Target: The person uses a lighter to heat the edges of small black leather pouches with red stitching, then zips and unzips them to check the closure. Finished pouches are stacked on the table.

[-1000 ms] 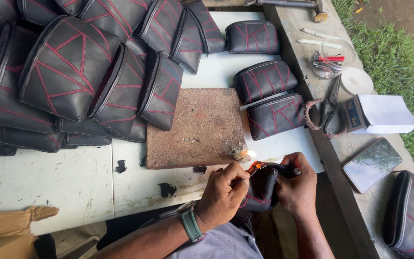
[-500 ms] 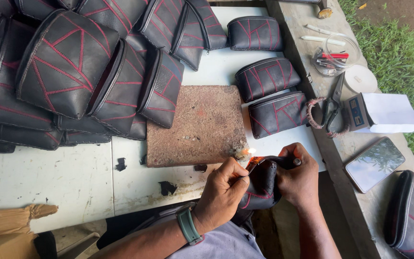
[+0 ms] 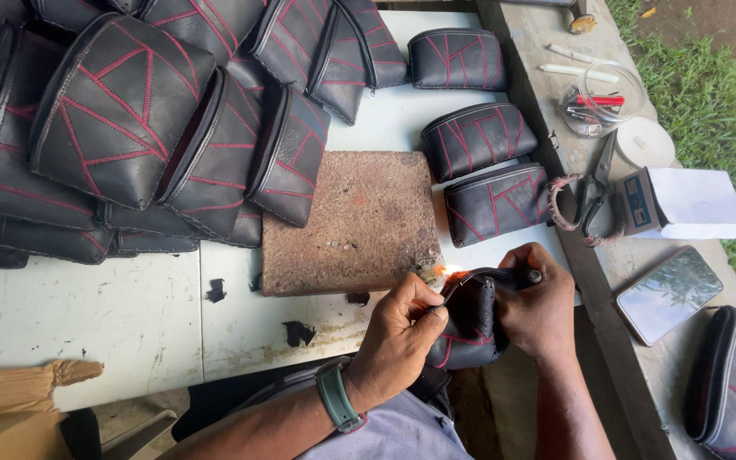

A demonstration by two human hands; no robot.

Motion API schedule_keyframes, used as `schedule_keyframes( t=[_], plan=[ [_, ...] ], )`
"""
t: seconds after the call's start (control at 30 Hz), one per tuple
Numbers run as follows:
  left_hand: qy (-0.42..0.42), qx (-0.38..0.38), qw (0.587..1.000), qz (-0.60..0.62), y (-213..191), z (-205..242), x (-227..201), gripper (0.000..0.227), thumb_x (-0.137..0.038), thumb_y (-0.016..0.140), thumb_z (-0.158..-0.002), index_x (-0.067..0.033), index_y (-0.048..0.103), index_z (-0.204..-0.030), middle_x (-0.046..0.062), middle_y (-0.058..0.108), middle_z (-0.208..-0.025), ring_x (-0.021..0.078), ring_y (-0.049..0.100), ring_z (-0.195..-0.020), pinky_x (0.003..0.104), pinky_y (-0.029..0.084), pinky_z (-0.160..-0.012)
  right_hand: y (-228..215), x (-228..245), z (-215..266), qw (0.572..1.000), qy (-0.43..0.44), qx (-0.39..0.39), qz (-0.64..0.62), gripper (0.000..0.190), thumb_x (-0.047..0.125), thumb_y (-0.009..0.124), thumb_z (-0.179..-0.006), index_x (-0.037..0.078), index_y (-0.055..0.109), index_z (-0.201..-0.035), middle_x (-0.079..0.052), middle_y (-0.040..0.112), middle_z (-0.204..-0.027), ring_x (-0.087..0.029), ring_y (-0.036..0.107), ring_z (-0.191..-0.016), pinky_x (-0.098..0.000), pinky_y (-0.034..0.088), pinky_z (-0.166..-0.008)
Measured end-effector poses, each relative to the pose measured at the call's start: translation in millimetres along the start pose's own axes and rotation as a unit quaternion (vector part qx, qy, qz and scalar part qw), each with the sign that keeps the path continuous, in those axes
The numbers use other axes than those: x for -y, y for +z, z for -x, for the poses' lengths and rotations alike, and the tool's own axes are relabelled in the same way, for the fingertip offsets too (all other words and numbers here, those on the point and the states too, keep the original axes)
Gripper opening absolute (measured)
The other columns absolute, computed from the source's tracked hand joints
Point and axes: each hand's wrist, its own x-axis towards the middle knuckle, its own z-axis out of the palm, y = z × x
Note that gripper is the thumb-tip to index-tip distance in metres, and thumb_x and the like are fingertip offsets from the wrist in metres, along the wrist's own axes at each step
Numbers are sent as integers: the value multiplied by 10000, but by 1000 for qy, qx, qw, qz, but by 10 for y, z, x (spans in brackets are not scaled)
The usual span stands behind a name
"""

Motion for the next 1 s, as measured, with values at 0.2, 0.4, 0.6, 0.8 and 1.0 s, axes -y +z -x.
schedule_keyframes(
  t=[0.2,0.4,0.6,0.8,1.0],
  plan=[
    [-15,0,1000,-10,12,-52,-1,86,-38,604,-1003,-34,527,-1041,-39,527,-743,12,451,-665,225,403,-559,-10,-24,-10,1000,13,-8,-2,258,89,830,-712,40,606,-828,-3,608,-680,-74,553,-639,-264,454,-577],
    [-1,6,1000,-18,3,-115,9,81,-40,603,-1010,-38,530,-1045,-31,541,-776,16,468,-689,222,420,-574,9,-86,-32,999,22,-18,-24,212,47,779,-741,38,586,-827,7,605,-685,-66,544,-633,-258,445,-555],
    [13,4,1000,-11,-11,-190,26,97,-30,609,-1009,-39,518,-1040,-32,547,-796,14,469,-716,227,427,-598,24,-103,-65,999,23,-26,-18,207,40,781,-750,38,584,-811,-4,596,-677,-73,533,-628,-258,442,-553],
    [5,2,1000,-17,-46,-50,-20,92,-35,602,-1012,-36,513,-1036,-44,514,-743,14,441,-675,224,404,-581,30,-55,2,1000,14,-1,-11,206,40,783,-743,29,585,-800,-22,634,-681,-81,568,-646,-266,457,-568],
    [-26,-9,1000,2,-58,-1,-41,79,-41,599,-1014,-35,523,-1032,-53,493,-735,14,430,-660,226,395,-566,61,-16,19,999,24,10,-23,205,41,776,-743,35,589,-826,-16,650,-687,-73,583,-646,-259,467,-568]
  ],
)
